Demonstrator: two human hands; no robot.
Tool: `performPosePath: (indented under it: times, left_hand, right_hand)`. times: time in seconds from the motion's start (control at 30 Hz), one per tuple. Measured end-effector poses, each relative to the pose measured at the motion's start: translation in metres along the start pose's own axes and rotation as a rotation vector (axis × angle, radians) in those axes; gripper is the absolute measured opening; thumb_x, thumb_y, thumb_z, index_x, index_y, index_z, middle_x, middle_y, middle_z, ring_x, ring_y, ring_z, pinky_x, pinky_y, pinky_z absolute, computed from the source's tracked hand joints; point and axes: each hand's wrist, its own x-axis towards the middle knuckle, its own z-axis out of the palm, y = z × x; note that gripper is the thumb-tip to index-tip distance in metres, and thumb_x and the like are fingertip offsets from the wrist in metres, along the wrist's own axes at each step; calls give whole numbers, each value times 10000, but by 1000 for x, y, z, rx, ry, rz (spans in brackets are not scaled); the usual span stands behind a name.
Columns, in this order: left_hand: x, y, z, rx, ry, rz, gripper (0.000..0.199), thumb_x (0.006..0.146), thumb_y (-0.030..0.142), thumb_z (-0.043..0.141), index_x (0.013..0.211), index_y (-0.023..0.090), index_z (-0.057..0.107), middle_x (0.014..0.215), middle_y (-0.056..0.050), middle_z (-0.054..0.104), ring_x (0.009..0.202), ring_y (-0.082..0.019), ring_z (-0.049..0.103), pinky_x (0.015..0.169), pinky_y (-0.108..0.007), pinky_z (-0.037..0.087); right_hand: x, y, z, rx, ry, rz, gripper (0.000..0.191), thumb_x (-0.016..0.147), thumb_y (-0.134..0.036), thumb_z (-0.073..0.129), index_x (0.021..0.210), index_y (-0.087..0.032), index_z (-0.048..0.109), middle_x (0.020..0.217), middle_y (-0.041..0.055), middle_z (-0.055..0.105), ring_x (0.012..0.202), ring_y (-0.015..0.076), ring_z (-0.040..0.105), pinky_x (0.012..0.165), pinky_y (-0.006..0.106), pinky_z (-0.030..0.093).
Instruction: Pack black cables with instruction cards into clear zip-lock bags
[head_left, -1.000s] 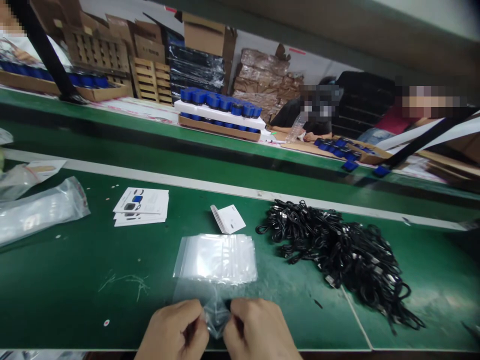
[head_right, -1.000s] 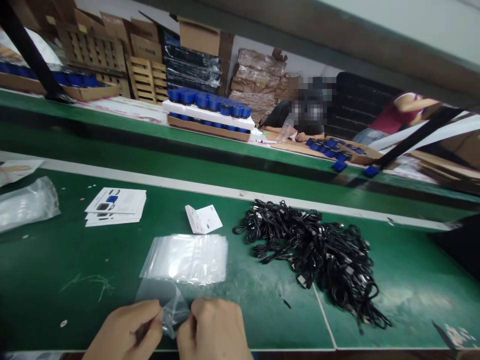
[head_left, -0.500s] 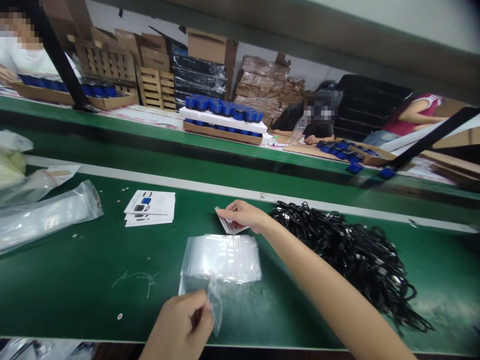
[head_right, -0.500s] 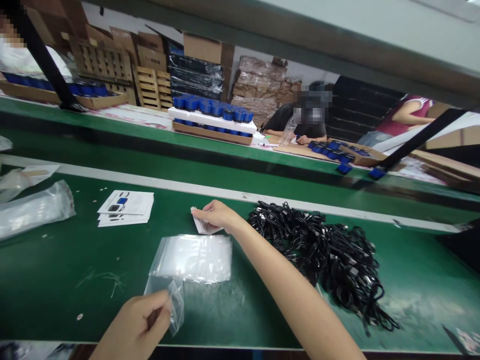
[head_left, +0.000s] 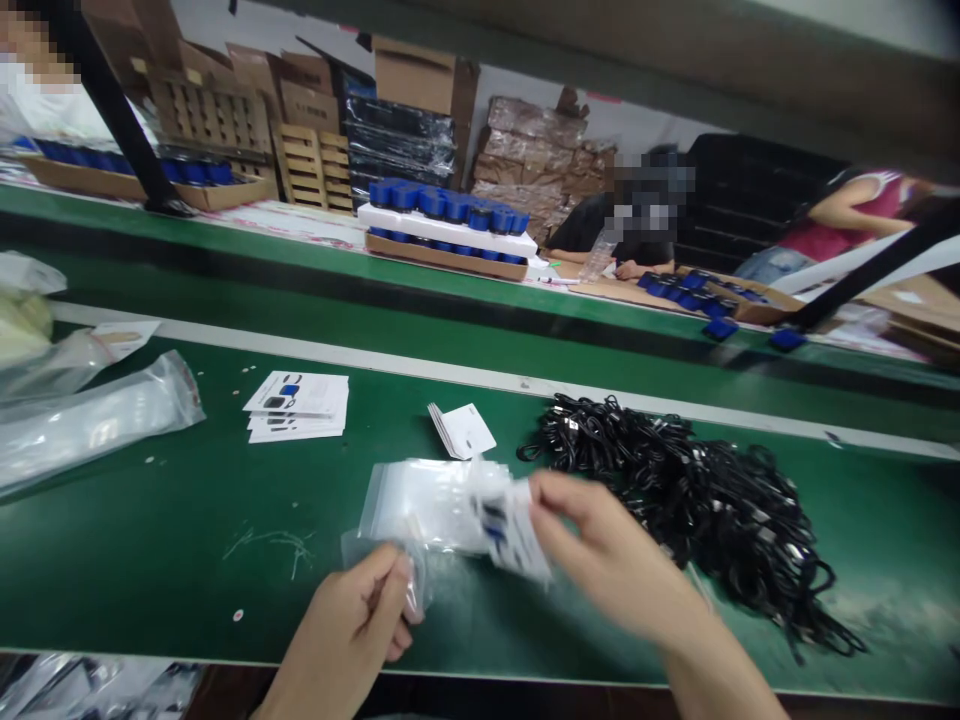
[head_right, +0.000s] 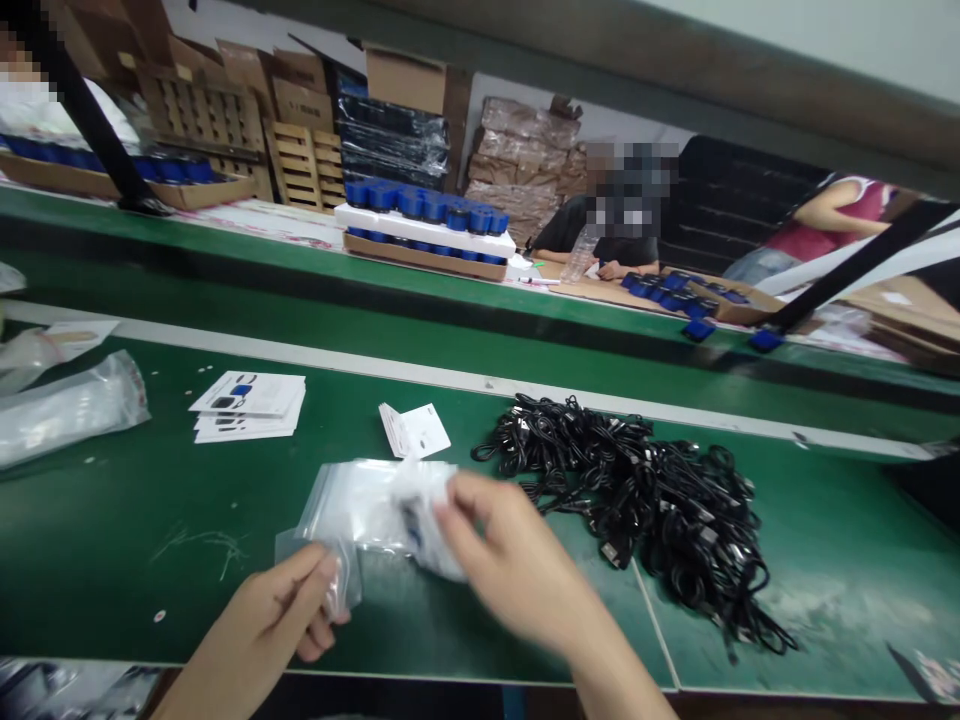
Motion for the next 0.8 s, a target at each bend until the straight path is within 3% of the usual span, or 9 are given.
performPosePath:
  times: [0.13, 0.27, 0.33, 0.4, 0.47, 0.53, 0.6, 0.67, 0.8]
  left_hand:
    - [-1, -4, -2, 44, 28, 53, 395, 900, 502, 347, 624, 228, 417, 523, 40, 554, 514, -143, 602, 503, -212, 467]
    - [-5, -5, 1, 251, 245, 236, 383, 914, 442, 333, 595, 234, 371, 467, 70, 438, 427, -116, 475, 435, -208, 360]
    - [-6, -5, 1, 318, 376, 306, 366, 909, 409, 339, 588, 237, 377, 453, 79, 393, 400, -110, 434, 414, -208, 335]
    - [-6, -4, 0, 338, 474, 330, 352, 906, 381, 343, 587, 239, 390, 450, 83, 373, 388, -108, 419, 405, -205, 331]
    - [-4, -3, -4, 338, 544, 325, 339, 903, 359, 348, 592, 237, 408, 453, 82, 382, 395, -107, 429, 414, -198, 342]
    - [-3, 0, -7, 331, 615, 322, 316, 895, 331, 358, 605, 234, 437, 453, 82, 404, 402, -105, 443, 421, -188, 352]
    - [-2, 4, -8, 318, 670, 319, 302, 887, 311, 371, 603, 234, 440, 453, 81, 422, 406, -102, 451, 416, -178, 356]
    - [-1, 8, -7, 306, 703, 315, 304, 882, 309, 380, 589, 235, 420, 455, 81, 423, 405, -99, 447, 403, -173, 352]
    - [-2, 13, -5, 294, 696, 308, 346, 897, 322, 364, 562, 236, 377, 434, 85, 396, 371, -91, 422, 368, -170, 332]
  right_hand:
    - [-43, -3, 40, -198, -255, 13, 266, 818, -165, 499, 571, -201, 406, 534, -57, 426, 479, 90, 401, 460, 217, 241]
    - [-35, 1, 80, -165, -138, -58, 255, 805, -125, 473, 571, -200, 407, 494, -63, 403, 432, 82, 345, 437, 225, 214]
    - [-32, 5, 89, -70, -86, -67, 230, 845, -160, 459, 622, -201, 498, 527, -47, 478, 460, 97, 410, 452, 218, 275]
    - [-36, 11, 97, 75, 55, -59, 84, 840, -217, 522, 828, -208, 604, 708, -2, 608, 613, 137, 544, 562, 225, 402]
    - [-45, 20, 106, 279, 232, -52, 385, 748, -288, 669, 1114, -224, 568, 981, 54, 637, 855, 197, 597, 733, 275, 464]
    - [-53, 27, 119, 518, 289, -22, 678, 633, -352, 776, 1236, -229, 492, 1092, 80, 615, 927, 227, 602, 763, 296, 485]
    - [-58, 31, 135, 700, 204, 32, 712, 607, -444, 789, 1218, -222, 498, 999, 71, 657, 775, 205, 647, 645, 276, 513]
    - [-58, 30, 150, 810, 114, 105, 618, 601, -512, 777, 1092, -203, 565, 821, 40, 684, 603, 169, 647, 540, 249, 510]
    - [-54, 29, 165, 859, 119, 238, 377, 724, -529, 677, 805, -167, 607, 571, 14, 637, 500, 161, 646, 487, 234, 508]
